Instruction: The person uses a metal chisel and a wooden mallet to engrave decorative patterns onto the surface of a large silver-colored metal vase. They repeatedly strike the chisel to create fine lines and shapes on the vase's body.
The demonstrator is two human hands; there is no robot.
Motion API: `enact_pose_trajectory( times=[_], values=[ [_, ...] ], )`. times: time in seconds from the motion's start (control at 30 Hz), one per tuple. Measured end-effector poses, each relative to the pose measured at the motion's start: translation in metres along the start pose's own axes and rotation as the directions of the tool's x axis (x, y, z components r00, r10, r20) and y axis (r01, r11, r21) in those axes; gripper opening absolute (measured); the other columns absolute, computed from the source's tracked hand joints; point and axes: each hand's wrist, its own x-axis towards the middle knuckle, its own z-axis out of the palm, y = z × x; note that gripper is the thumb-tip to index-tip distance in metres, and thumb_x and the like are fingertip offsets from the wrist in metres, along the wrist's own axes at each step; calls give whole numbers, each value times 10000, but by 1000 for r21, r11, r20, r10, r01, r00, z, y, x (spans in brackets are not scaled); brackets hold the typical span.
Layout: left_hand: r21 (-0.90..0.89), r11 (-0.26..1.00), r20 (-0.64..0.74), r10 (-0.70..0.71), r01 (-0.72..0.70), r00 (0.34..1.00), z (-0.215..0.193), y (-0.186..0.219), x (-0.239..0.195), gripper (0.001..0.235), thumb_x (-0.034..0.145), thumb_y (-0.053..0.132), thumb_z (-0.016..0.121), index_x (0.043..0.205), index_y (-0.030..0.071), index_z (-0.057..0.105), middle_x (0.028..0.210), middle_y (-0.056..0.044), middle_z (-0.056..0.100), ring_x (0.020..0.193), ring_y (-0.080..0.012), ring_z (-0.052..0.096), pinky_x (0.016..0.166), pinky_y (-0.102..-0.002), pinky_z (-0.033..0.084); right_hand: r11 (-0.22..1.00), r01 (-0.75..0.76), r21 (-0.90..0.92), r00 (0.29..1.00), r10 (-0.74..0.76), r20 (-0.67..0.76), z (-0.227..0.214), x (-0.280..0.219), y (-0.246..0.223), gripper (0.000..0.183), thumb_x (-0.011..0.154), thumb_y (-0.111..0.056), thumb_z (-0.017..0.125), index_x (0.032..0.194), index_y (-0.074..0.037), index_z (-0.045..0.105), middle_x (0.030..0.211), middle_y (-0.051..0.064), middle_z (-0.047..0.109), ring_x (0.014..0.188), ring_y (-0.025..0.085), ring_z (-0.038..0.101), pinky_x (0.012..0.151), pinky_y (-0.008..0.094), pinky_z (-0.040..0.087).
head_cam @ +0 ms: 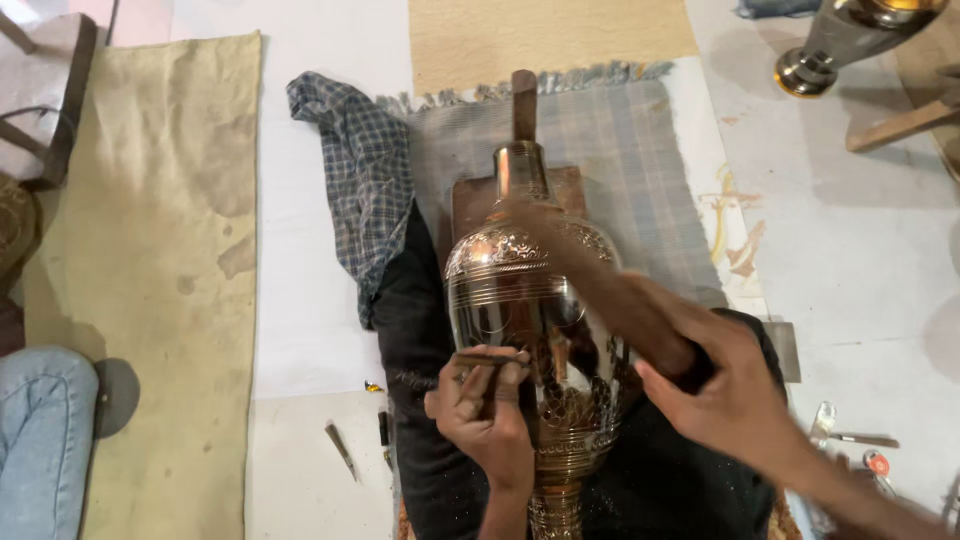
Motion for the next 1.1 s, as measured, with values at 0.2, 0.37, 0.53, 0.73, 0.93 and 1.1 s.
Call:
enact_pose_trajectory(
  times=[0.2,0.37,0.53,0.73,0.93,1.1],
  values=[
    [225,958,619,0,-177,786,-2,17,44,257,893,-107,680,1124,2,706,993,-101,782,886,-180,783,746,-260,632,816,-360,453,766,536,-356,67,-135,94,807,753,89,746,1526,54,518,1105,184,728,985,212,697,828,324,569],
    [203,927,909,-58,-316,413,6,23,79,447,848,-145,611,1246,38,702,1021,-102,790,894,-166,802,698,-244,643,819,-491,296,746,572,-343,60,-197,137,850,679,125,770,1487,84,509,1108,232,744,1051,257,722,943,347,555],
    [106,881,990,-49,-461,134,19,17,101,586,728,-108,708,1266,125,697,1048,-77,799,834,-165,793,628,-276,626,833,-457,312,735,551,-395,64,-202,132,840,682,127,742,1494,99,530,1152,267,736,1069,265,721,977,350,542],
    [73,841,976,-171,-535,-135,32,4,112,603,723,-83,730,1262,187,730,800,-42,777,616,-181,725,539,-285,566,755,-627,192,700,654,-287,52,-190,110,837,688,112,773,1487,30,540,990,220,773,954,265,757,926,363,587],
    [-137,898,960,17,-417,-278,50,-12,114,471,799,-58,724,1195,197,739,955,-14,806,813,-99,791,626,-236,599,876,-482,-9,807,439,-396,66,-213,144,650,729,75,728,1346,67,524,1005,187,700,945,264,720,861,354,599],
    [-67,869,951,-92,-490,-294,50,-11,118,477,766,-69,723,1173,176,762,876,-32,816,705,-132,771,562,-287,550,895,-424,-137,817,313,-484,85,-232,176,709,739,38,756,1407,29,522,1158,220,681,1018,261,709,909,348,595]
  ],
)
